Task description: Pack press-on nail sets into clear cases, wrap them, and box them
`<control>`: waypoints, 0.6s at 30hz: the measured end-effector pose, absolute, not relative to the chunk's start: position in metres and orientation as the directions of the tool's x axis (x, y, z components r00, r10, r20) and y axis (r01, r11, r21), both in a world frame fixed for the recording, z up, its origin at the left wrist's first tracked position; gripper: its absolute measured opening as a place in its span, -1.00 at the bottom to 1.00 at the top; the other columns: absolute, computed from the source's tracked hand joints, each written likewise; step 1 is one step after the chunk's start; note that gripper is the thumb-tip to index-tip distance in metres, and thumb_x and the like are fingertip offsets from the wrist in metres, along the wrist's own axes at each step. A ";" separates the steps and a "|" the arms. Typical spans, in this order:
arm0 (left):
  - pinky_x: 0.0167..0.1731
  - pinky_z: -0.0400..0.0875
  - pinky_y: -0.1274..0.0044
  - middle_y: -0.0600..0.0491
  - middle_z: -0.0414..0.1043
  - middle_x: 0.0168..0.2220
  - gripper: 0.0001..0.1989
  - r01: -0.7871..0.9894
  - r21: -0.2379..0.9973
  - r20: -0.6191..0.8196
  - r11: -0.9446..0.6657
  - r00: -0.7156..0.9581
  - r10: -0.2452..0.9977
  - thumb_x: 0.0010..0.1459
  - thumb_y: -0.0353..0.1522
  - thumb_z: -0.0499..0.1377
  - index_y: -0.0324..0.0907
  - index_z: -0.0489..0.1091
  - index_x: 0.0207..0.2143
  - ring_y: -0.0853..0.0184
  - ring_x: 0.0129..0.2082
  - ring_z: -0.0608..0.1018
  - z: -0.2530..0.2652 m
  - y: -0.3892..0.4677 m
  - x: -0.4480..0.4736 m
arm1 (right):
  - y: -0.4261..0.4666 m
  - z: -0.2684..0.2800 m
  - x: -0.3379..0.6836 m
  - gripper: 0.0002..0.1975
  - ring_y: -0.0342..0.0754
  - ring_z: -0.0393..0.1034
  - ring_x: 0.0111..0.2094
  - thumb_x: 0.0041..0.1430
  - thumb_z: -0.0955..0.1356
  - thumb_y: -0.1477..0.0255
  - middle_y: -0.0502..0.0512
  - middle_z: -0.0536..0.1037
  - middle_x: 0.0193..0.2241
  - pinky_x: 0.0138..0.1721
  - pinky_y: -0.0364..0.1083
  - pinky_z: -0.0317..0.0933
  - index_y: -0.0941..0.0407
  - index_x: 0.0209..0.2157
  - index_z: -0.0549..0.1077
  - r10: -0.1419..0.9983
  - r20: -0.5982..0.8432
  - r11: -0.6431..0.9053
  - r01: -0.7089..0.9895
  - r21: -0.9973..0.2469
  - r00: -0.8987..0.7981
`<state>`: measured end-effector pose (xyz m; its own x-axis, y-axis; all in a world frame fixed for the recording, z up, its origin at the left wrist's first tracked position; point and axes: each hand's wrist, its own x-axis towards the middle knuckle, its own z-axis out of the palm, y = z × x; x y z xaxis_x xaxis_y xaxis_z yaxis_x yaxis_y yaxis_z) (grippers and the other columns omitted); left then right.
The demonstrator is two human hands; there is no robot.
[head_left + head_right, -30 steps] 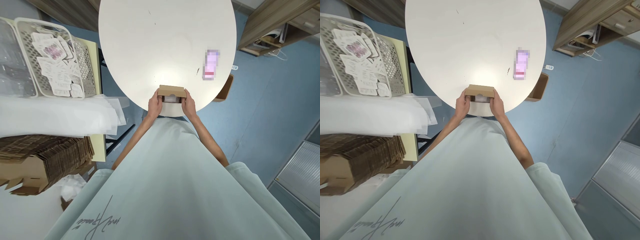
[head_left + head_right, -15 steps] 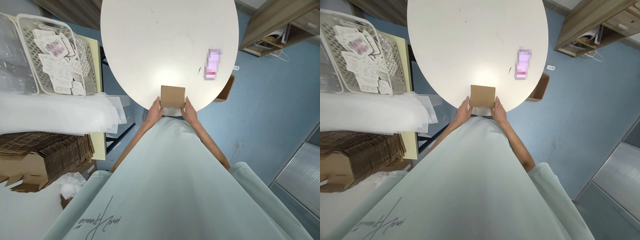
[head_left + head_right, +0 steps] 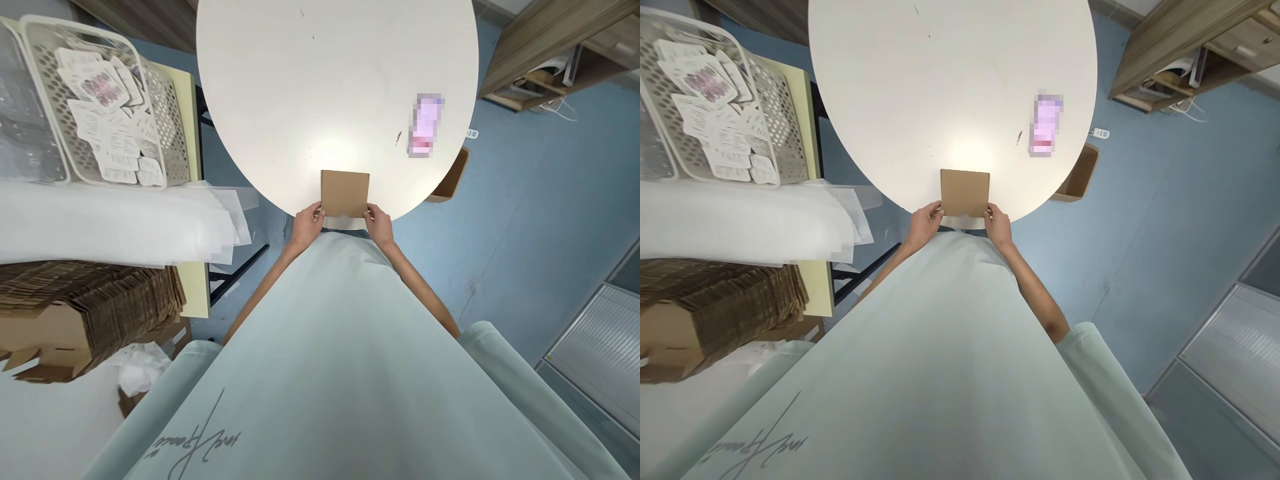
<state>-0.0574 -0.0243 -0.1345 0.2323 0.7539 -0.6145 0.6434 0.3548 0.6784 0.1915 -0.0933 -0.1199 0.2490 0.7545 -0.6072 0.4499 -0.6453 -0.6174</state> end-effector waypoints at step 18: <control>0.63 0.36 0.19 -0.24 0.59 0.44 -0.42 0.419 0.690 -0.678 0.591 0.089 0.729 0.40 -0.57 0.14 -0.32 0.54 0.42 0.06 0.50 0.60 -0.178 -0.030 -0.043 | -0.103 -0.179 0.192 -0.83 0.16 0.76 0.14 0.39 0.39 0.47 0.24 0.81 0.09 0.29 0.17 0.59 0.02 -0.03 0.55 0.713 -0.574 -0.691 0.265 -0.672 0.403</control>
